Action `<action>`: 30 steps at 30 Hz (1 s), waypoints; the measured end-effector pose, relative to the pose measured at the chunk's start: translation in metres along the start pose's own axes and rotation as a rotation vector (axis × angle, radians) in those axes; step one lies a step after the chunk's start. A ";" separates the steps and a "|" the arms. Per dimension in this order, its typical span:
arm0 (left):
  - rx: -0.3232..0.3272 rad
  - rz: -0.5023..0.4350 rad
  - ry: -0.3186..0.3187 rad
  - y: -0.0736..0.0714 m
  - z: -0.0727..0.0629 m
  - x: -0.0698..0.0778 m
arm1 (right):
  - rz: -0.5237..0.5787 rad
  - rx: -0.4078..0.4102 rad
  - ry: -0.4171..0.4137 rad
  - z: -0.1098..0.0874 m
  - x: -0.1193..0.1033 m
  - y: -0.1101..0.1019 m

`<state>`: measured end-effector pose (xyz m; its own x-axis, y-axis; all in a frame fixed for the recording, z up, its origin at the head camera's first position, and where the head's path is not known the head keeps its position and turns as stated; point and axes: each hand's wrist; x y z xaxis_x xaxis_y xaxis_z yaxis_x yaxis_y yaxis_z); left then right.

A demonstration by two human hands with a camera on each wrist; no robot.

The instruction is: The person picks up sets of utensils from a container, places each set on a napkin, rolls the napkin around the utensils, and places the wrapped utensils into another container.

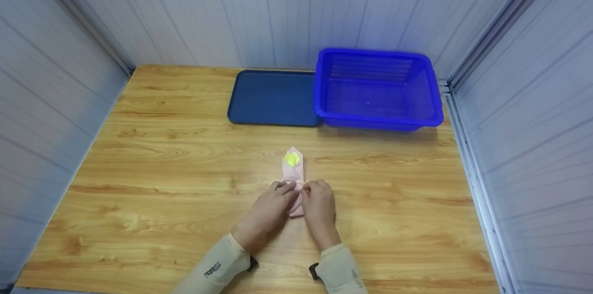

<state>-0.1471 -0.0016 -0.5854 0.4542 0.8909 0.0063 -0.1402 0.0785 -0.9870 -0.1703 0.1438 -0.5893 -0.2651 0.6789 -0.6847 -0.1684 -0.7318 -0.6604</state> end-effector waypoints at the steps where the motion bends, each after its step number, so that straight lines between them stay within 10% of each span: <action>1: 0.011 0.003 -0.016 0.000 0.001 0.000 | -0.016 -0.031 -0.007 -0.001 -0.003 0.000; 6: 0.062 -0.023 -0.103 0.003 0.008 0.000 | -0.090 -0.132 0.038 -0.005 -0.015 0.001; 15: 0.188 -0.409 -0.442 0.006 0.010 -0.003 | -0.118 -0.091 0.148 -0.004 -0.027 0.003; 23: 0.204 -0.462 -0.489 0.004 0.007 -0.007 | -0.024 -0.103 0.276 0.000 -0.026 0.006; 30: 0.171 -0.698 -0.547 0.004 0.008 -0.018 | 0.131 -0.184 0.446 0.006 -0.023 0.008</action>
<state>-0.1632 -0.0141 -0.5877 0.0092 0.7010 0.7131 -0.1381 0.7072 -0.6934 -0.1715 0.1222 -0.5769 0.1656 0.5712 -0.8039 0.0197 -0.8170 -0.5764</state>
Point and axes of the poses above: each hand's wrist, its own z-axis towards the middle knuckle, its own y-axis out of the palm, x = y × z, and after that the axes turned 6 degrees about z, right-handed
